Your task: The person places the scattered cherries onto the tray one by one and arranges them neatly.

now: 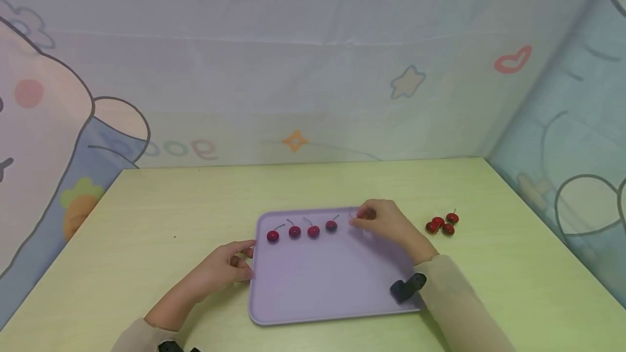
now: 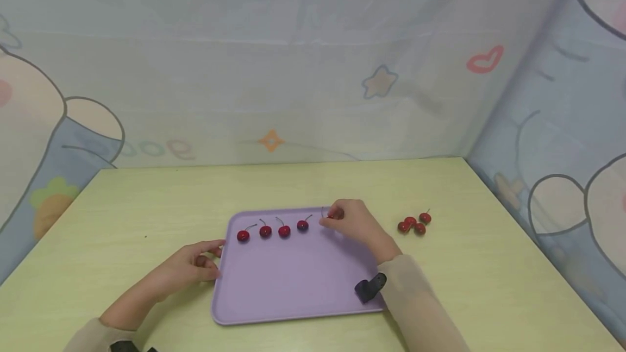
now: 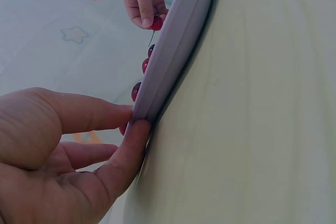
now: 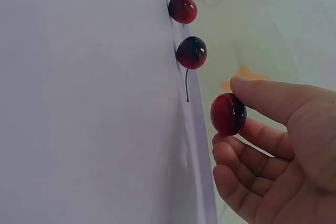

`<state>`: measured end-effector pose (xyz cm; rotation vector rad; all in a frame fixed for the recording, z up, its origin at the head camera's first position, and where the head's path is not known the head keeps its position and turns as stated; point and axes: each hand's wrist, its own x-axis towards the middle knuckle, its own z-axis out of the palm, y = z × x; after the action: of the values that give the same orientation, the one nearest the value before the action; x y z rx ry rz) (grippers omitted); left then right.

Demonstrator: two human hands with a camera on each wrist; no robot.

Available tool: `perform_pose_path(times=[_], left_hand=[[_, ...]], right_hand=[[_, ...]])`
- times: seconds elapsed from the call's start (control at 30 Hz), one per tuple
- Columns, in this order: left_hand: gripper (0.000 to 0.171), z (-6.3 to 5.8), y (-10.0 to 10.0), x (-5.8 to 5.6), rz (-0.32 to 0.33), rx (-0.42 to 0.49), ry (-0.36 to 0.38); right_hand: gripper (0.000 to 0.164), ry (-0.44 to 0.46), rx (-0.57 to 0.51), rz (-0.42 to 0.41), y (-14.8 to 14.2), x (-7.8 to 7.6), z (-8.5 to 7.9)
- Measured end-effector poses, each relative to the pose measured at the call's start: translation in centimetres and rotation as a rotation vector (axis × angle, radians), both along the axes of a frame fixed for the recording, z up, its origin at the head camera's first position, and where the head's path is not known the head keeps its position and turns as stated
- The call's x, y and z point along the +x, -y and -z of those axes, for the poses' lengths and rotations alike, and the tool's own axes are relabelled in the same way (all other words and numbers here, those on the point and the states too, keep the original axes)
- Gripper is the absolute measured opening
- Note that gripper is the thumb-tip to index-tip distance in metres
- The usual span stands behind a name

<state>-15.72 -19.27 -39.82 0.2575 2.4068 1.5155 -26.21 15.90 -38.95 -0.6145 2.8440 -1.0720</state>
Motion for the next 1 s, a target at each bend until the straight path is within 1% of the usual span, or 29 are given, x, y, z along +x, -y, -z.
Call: perform_pose_path(times=[0.17,0.53,0.8,1.0], left_hand=[[0.068,-0.06,-0.05,0.03,-0.004,0.006,0.002],[0.068,-0.12,-0.14,0.12,-0.005,0.007,-0.002],[0.068,-0.04,-0.12,0.06,-0.002,0.01,0.0],[0.068,-0.03,-0.12,0.02,-0.01,0.009,0.0]], right_hand=[[0.022,-0.002,0.012,-0.003,0.06,-0.18,0.23],[0.023,0.041,0.051,-0.003,0.36,-0.12,0.16],[0.023,0.075,0.068,0.017,0.45,-0.19,0.29],[0.023,0.075,0.073,0.023,0.54,-0.34,0.54]])
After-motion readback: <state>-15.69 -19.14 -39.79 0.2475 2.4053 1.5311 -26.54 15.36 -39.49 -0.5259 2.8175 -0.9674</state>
